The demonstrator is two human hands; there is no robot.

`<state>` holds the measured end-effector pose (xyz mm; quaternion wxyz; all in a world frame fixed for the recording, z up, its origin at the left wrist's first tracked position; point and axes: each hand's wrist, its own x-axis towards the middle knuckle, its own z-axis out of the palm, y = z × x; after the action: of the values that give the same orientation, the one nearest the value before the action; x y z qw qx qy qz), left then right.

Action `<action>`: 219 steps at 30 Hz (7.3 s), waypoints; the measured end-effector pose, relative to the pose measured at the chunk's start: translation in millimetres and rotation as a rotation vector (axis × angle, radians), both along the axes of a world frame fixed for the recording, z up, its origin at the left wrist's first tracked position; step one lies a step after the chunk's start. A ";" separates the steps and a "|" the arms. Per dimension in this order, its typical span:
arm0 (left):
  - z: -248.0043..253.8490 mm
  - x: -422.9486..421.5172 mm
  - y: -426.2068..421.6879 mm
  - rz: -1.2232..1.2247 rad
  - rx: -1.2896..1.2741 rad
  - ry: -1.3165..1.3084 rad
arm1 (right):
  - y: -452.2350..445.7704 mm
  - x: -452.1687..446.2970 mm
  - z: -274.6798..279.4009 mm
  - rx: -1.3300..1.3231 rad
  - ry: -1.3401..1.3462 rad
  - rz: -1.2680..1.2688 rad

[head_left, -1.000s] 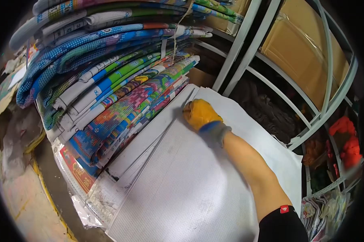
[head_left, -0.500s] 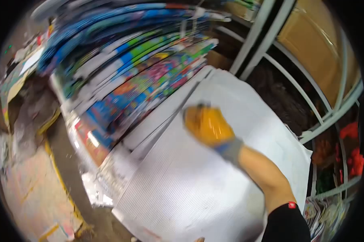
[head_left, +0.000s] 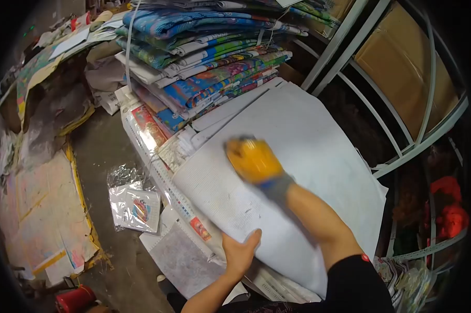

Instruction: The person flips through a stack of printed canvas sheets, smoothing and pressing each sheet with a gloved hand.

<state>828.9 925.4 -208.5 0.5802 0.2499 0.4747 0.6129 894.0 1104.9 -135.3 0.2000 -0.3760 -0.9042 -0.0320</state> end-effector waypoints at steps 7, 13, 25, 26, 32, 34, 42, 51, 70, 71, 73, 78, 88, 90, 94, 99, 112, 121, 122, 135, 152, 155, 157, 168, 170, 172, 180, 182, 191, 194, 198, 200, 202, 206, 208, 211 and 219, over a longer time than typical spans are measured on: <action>-5.3 3.7 3.3 0.033 0.062 0.015 | -48.6 31.2 14.5 -0.050 -0.032 -0.003; -0.8 3.1 3.2 0.011 0.035 -0.003 | 31.2 -0.1 -1.7 0.093 0.087 -0.246; -5.9 5.4 4.3 0.028 -0.011 0.012 | -7.4 -32.2 -29.4 0.215 0.148 0.179; -6.9 3.3 3.5 0.031 -0.013 0.050 | -21.3 -21.9 -26.5 0.108 0.053 0.101; -9.9 6.2 5.3 0.063 0.051 0.010 | -89.3 9.8 4.0 -0.055 0.007 -0.018; -8.4 5.2 6.5 0.053 0.038 0.002 | -24.2 -12.2 -13.0 0.127 0.033 0.022; -6.5 3.9 10.0 0.027 0.004 0.122 | -65.5 4.2 13.1 -0.031 0.052 0.036; -2.9 -2.0 5.9 0.014 0.021 0.177 | -50.7 -19.5 10.0 -0.017 0.073 0.001; -12.8 -0.5 8.2 -0.058 -0.036 0.067 | -1.6 -75.2 -21.0 0.125 -0.002 0.055; -14.1 0.2 5.6 -0.034 -0.008 0.106 | -14.3 -59.7 -14.1 0.060 -0.119 0.119; -10.6 -0.5 6.9 0.018 0.027 0.154 | -57.3 -24.2 6.4 -0.058 -0.113 0.122; -6.5 -1.6 7.1 -0.005 0.004 0.102 | -14.0 -33.5 -15.5 0.092 -0.142 0.045; -19.1 6.4 12.0 0.016 0.038 0.115 | -76.8 -6.9 18.2 -0.145 0.000 0.032; -16.4 3.2 7.8 0.021 0.023 0.093 | -32.8 -34.0 1.7 0.025 -0.174 0.167; -19.6 -1.4 7.3 -0.016 0.052 0.095 | -30.7 -45.0 -8.4 0.062 -0.138 0.201; -23.5 5.9 14.3 0.006 0.073 0.079 | -97.1 13.8 9.5 -0.154 -0.213 0.125; -38.5 9.1 15.5 0.071 0.195 0.144 | -89.0 -18.4 4.6 -0.103 -0.416 0.124; -29.6 4.0 13.3 0.026 0.130 0.225 | -113.8 -6.3 18.8 -0.214 -0.371 0.252; -33.7 6.6 9.3 0.049 0.172 0.225 | -110.1 -13.8 14.8 -0.136 -0.477 0.251; -22.8 0.5 11.0 -0.066 0.059 0.223 | -35.3 -86.2 -36.7 0.121 -0.369 0.263; -23.4 -3.1 9.7 -0.095 0.072 0.121 | -59.7 -63.5 -7.1 0.049 -0.334 0.100; -24.6 -1.6 11.5 -0.041 0.090 0.104 | -55.6 -54.1 -6.7 0.103 -0.415 0.221; -29.8 -2.2 10.1 -0.157 0.016 0.047 | -23.3 -82.6 -24.6 0.223 -0.364 0.115; -32.5 -13.0 4.7 -0.145 0.024 0.327 | -62.2 -4.4 2.7 0.117 -0.195 0.068; -34.4 -48.1 10.1 0.040 -0.041 0.090 | -42.1 49.6 -1.6 0.198 -0.185 -0.276; -23.7 -76.4 19.0 0.210 -0.050 -0.007 | -57.3 136.5 2.1 0.060 0.476 -0.692; -29.9 -127.7 87.7 -0.221 0.698 1.685 | -63.6 171.6 -7.0 -0.209 1.003 -0.676; -21.1 -245.0 103.0 0.013 0.079 1.581 | -69.7 172.0 -11.3 -0.218 1.126 -0.683; 81.5 36.8 188.3 -0.527 1.553 1.241 | -68.0 173.1 -15.0 -0.159 0.961 -0.729; 41.0 -71.3 232.0 -0.457 0.792 1.615 | -67.5 172.6 -10.1 -0.143 0.937 -0.721; 6.8 -219.1 113.3 -0.075 0.404 1.736 | -63.1 174.4 -12.4 0.017 0.747 -0.712; 7.9 -190.9 40.3 0.189 0.145 0.875 | -64.0 176.1 -14.9 0.001 0.676 -0.763; -0.1 -144.8 -0.5 0.145 0.072 0.528 | -64.6 169.0 -4.8 -0.065 0.687 -0.826; -3.7 -69.9 -12.7 -0.208 0.002 -0.213 | -64.2 180.3 -16.8 -0.042 0.828 -0.763; -30.5 -68.8 -5.5 -0.352 0.179 -0.548 | -93.0 181.8 7.9 -0.186 0.872 -0.721; -5.7 -51.5 -11.0 -0.342 0.273 -0.620 | -154.4 179.0 46.9 -0.360 0.859 -0.580; -7.2 -11.8 20.7 -0.417 0.308 -0.511 | -308.7 188.6 76.1 -0.500 0.744 -0.569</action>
<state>817.1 946.1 -215.7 0.7482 0.2643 0.1553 0.5884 1082.7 796.2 -59.2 0.3951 -0.6286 -0.6143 0.2673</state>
